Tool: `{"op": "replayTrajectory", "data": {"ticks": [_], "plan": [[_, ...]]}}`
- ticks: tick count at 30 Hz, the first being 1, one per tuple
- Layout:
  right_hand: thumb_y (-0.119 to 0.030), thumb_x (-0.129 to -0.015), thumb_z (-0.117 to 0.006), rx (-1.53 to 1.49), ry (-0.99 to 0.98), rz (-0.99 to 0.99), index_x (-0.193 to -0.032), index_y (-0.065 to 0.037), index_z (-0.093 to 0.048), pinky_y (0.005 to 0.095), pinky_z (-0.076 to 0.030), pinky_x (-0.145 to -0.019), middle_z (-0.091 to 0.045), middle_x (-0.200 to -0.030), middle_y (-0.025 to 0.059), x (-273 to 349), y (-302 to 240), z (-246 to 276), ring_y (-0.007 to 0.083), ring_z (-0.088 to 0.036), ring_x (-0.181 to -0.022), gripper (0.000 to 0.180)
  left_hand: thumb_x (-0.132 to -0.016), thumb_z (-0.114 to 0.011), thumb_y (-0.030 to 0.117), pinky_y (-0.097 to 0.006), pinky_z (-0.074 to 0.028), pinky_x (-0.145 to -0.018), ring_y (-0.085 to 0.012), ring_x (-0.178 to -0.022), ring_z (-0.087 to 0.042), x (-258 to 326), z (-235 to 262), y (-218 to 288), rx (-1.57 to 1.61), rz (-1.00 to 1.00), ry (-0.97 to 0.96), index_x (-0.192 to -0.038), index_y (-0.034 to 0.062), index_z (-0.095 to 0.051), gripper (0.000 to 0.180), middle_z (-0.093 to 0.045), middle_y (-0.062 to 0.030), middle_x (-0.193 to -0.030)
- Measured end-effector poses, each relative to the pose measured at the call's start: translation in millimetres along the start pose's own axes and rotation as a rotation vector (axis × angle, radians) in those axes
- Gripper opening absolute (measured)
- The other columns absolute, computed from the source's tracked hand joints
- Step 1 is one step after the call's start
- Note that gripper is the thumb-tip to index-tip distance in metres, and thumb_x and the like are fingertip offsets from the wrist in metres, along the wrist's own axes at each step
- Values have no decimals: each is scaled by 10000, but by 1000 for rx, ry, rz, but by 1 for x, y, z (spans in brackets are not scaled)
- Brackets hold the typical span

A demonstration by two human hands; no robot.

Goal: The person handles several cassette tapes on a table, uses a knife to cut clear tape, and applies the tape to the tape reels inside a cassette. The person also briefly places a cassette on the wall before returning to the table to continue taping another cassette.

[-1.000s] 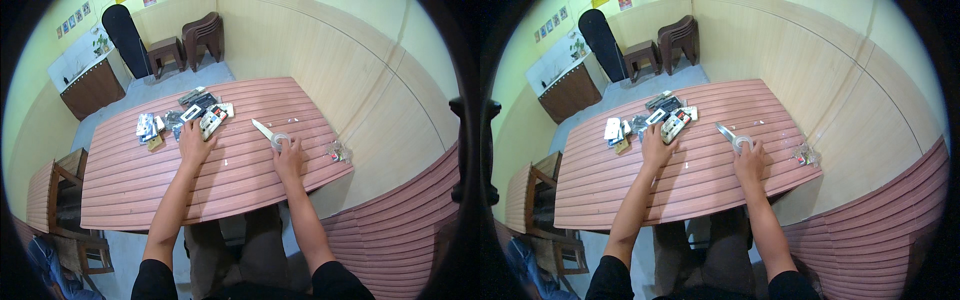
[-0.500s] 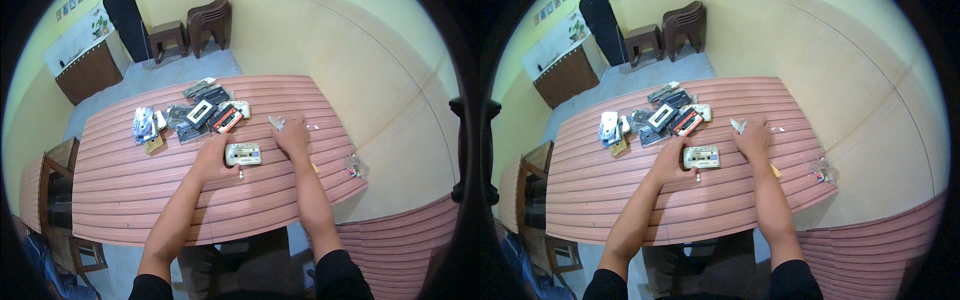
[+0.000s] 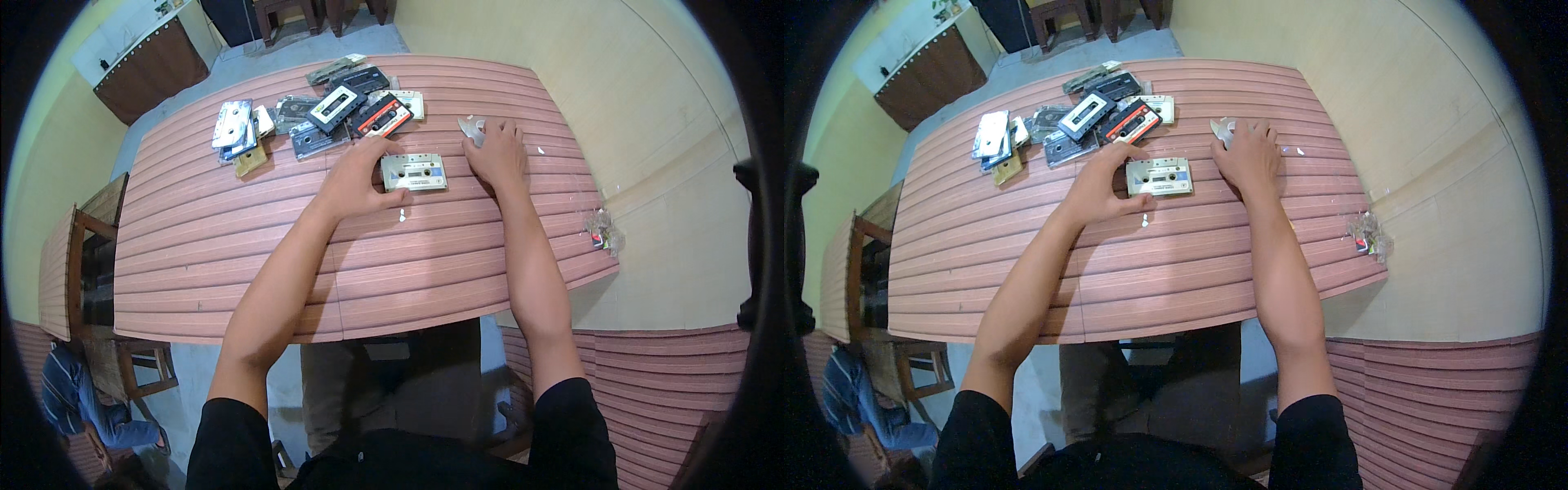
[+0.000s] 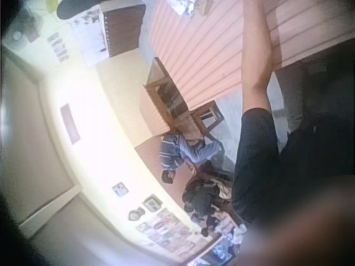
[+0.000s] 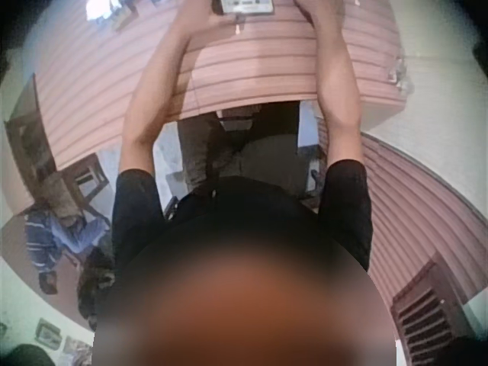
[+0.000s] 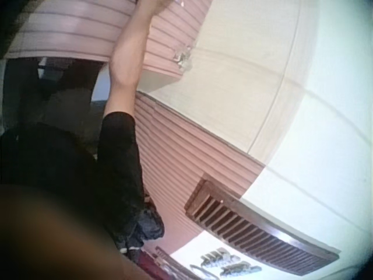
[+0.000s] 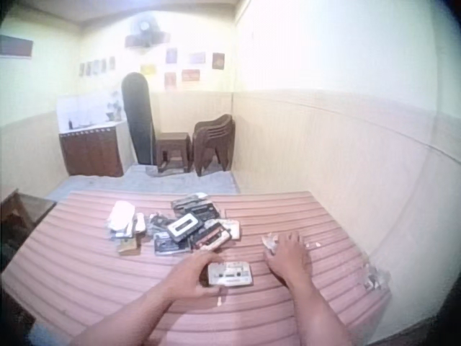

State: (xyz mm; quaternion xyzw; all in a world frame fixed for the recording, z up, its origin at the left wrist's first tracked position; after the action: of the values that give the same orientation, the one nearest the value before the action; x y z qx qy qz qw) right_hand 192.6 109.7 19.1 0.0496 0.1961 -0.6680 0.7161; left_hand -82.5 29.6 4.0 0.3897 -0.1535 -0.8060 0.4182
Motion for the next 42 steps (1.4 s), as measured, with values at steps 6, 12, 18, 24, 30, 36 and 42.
{"op": "replayTrajectory", "data": {"ticks": [6, 12, 18, 24, 30, 36, 42], "plan": [[-361, -935, -768, 15, 122, 37, -1314, -93, -724, 583, -499, -1083, -618, -1374, 213, 17, -16, 9, 433, -579, -1302, 465, -723, -994, 399, -484, -555, -1063, -400, -1205, -691, 10, 8, 0, 6, 104, 18, -1327, 45, -738, 745, -740, -198, -1266], [-278, -983, -718, -268, 296, 425, -1266, -122, -734, 554, -452, -1065, -627, -1322, 162, 34, -40, 12, 404, -567, -1248, 324, -725, -984, 423, -472, -554, -1043, -390, -1189, -686, 4, 8, 13, -81, 58, 30, -1310, 29, -728, 750, -748, -184, -1262], [-233, -976, -726, -481, 112, 426, -1226, -79, -752, 561, -426, -1110, -625, -1320, 194, 36, -50, 14, 421, -559, -1258, 295, -757, -952, 364, -493, -511, -1102, -411, -1266, -646, 3, 8, 16, -67, 110, -14, -1358, 36, -685, 735, -720, -192, -1327], [-242, -828, -801, -561, -253, 512, -1623, -33, -493, 569, -404, -1171, -595, -1455, 239, 57, -63, 17, 465, -533, -1346, 878, -784, -947, 258, -516, -497, -1122, -433, -1286, -642, 10, 22, 26, 32, 220, 0, -1475, 27, -604, 805, -689, -195, -1384], [-209, -767, -834, -532, -302, 454, -1624, 50, -434, 593, -399, -1201, -605, -1474, 249, 50, -62, 10, 440, -562, -1362, 980, -806, -938, 171, -488, -549, -1033, -394, -1199, -676, 25, 28, 23, 81, 406, 37, -1432, 14, -637, 712, -677, -203, -1340], [-229, -792, -806, -506, -332, 407, -1556, 35, -504, 594, -396, -1226, -624, -1486, 236, 50, -66, 13, 417, -584, -1375, 863, -831, -882, 78, -477, -554, -928, -368, -1099, -692, 46, 30, 39, -6, 484, 82, -1272, 31, -689, 484, -702, -175, -1199], [-254, -816, -789, -449, -360, 447, -1542, 14, -507, 614, -389, -1234, -585, -1538, 242, 49, -72, 17, 430, -561, -1413, 823, -861, -792, 4, -491, -537, -916, -387, -1040, -645, 66, 28, 61, -154, 699, 252, -1193, 33, -662, 358, -658, -182, -1138]]}}
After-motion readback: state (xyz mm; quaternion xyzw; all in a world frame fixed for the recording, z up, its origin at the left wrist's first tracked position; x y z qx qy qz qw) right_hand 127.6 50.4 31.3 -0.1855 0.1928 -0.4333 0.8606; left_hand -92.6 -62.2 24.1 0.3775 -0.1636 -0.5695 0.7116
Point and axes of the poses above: each hand's wrist, its own x-axis away from the middle knuckle, its own z-axis out of the back of the hand, y = z × x, the point moved 4 cm from there along -x, towards the middle knuckle
